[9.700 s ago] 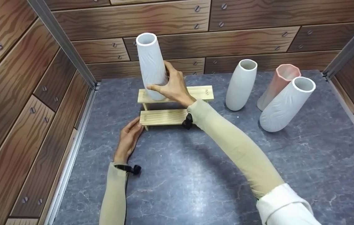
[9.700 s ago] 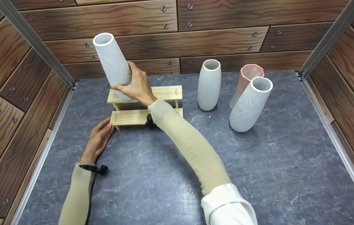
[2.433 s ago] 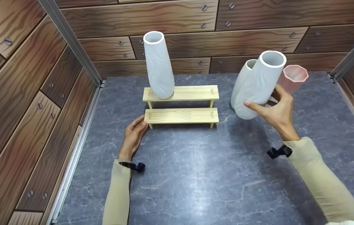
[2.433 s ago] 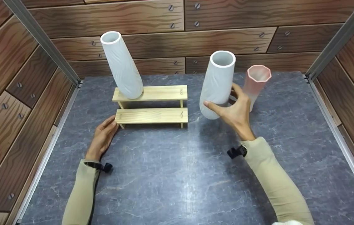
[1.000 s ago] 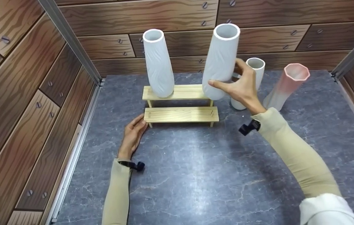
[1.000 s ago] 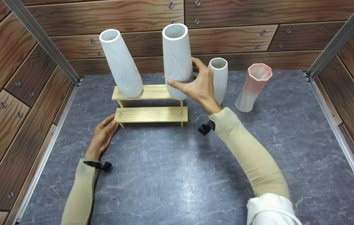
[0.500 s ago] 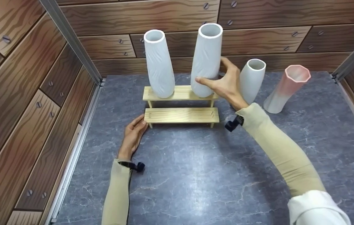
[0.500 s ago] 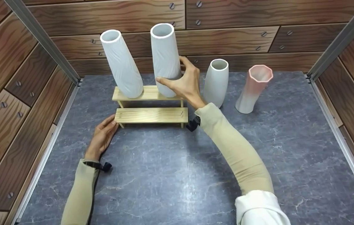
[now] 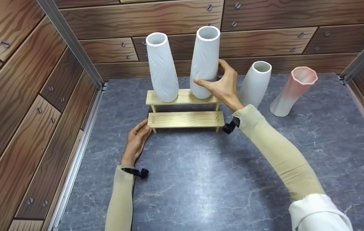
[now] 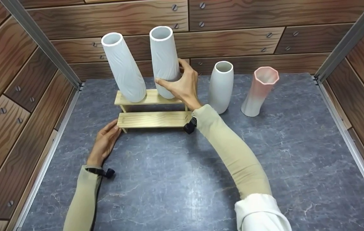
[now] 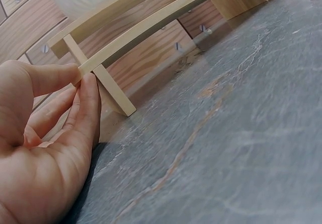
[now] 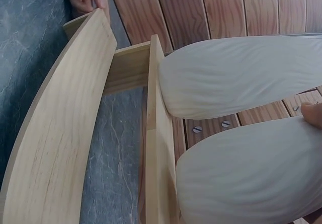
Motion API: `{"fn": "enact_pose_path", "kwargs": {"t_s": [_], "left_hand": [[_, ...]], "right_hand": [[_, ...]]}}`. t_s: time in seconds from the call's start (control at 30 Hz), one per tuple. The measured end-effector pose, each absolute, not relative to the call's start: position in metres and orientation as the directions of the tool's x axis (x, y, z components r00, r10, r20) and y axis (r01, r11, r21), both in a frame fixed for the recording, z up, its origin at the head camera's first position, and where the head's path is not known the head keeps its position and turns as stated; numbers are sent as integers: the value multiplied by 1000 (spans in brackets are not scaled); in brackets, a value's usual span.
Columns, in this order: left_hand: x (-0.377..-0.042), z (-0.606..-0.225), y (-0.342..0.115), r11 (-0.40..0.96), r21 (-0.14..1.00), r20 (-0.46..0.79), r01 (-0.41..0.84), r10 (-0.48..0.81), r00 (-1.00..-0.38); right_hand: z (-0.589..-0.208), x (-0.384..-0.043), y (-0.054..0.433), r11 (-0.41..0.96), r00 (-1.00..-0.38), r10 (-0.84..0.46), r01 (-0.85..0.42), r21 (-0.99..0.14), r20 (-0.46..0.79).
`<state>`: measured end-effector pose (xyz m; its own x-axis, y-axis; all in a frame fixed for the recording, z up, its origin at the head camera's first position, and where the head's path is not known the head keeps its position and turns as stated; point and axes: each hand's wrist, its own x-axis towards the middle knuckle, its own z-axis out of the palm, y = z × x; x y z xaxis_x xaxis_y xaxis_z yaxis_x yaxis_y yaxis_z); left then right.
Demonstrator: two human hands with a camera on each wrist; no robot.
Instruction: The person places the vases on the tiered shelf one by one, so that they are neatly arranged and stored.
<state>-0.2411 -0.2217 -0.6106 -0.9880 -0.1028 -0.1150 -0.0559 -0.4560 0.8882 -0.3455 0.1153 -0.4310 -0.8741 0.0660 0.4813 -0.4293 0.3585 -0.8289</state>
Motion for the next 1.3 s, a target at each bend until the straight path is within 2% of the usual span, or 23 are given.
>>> {"fn": "enact_pose_path", "kwargs": {"t_s": [0.53,1.07,1.3], "left_hand": [[-243,-610,-220,-442,895,-110,-56,-97,-989],[-244,-610,-220,-449,891,-129,-65,-114,-985],[-243,-612,-221,-458,887,-118,-57,-106,-987]], "right_hand": [[-436,-346,116,329,-889,59,-413,-849,455],[-441,-349,116,386,-876,43,-429,-816,481],[-438,-346,115,398,-893,19,-405,-823,449]]}}
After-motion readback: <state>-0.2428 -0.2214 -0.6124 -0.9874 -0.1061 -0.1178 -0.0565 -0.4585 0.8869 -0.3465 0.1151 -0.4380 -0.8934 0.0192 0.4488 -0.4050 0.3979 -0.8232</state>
